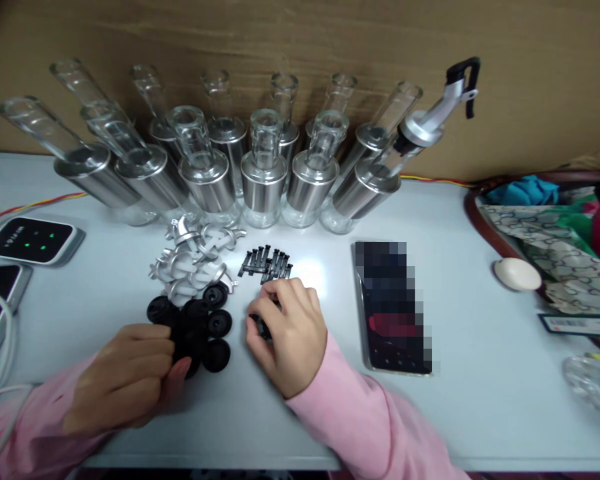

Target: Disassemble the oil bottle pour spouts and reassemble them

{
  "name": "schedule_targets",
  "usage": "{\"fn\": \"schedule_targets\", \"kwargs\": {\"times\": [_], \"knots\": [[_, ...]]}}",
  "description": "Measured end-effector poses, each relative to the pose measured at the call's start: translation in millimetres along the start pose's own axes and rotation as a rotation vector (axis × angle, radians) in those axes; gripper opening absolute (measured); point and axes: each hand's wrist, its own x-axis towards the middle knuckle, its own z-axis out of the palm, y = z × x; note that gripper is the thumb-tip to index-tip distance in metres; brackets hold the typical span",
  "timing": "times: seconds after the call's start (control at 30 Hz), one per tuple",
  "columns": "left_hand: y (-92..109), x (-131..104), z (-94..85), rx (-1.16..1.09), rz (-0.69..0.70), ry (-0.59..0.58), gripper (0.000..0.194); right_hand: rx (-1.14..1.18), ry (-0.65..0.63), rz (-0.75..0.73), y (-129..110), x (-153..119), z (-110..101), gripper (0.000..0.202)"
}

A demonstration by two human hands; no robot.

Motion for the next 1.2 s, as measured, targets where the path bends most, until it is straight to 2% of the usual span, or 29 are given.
{"fn": "schedule_targets", "kwargs": {"times": [0.13, 0.33, 0.5, 0.67, 0.87, 1.0, 1.1, 1.2], "knots": [[-0.2, -1.0, 0.9, 0.000, 0.011, 0.013, 0.040, 0.180, 0.045, 0.014, 8.5, 6.4, -14.1, 0.011], [-0.1, -0.6, 0.0, 0.000, 0.020, 0.008, 0.039, 0.177, -0.058, 0.025, 26.4, 9.0, -24.9, 0.017], [-0.5, -1.2, 0.0, 0.002, 0.023, 0.003, 0.038, 0.127, -0.069, 0.029, 32.7, 8.8, -32.6, 0.012], [-1.0, -0.1, 0.4, 0.012, 0.023, 0.004, 0.039, 0.176, -0.250, 0.031, 42.5, 7.4, -43.5, 0.008], [-2.0, -0.3, 1.9, 0.009, 0.016, -0.004, 0.039, 0.168, -0.412, 0.074, 43.4, 2.0, -38.3, 0.010], [-1.8, -1.5, 1.8, 0.005, 0.018, 0.009, 0.039, 0.151, -0.313, 0.032, 35.2, -0.2, -33.5, 0.006], [-1.6, -0.8, 1.3, 0.008, 0.015, -0.001, 0.038, 0.128, -0.222, -0.049, 26.8, -1.8, -27.4, 0.012], [-1.6, -0.5, 1.5, 0.011, 0.011, 0.007, 0.038, -0.004, -0.207, -0.119, 19.7, -2.7, -19.8, 0.017]]}}
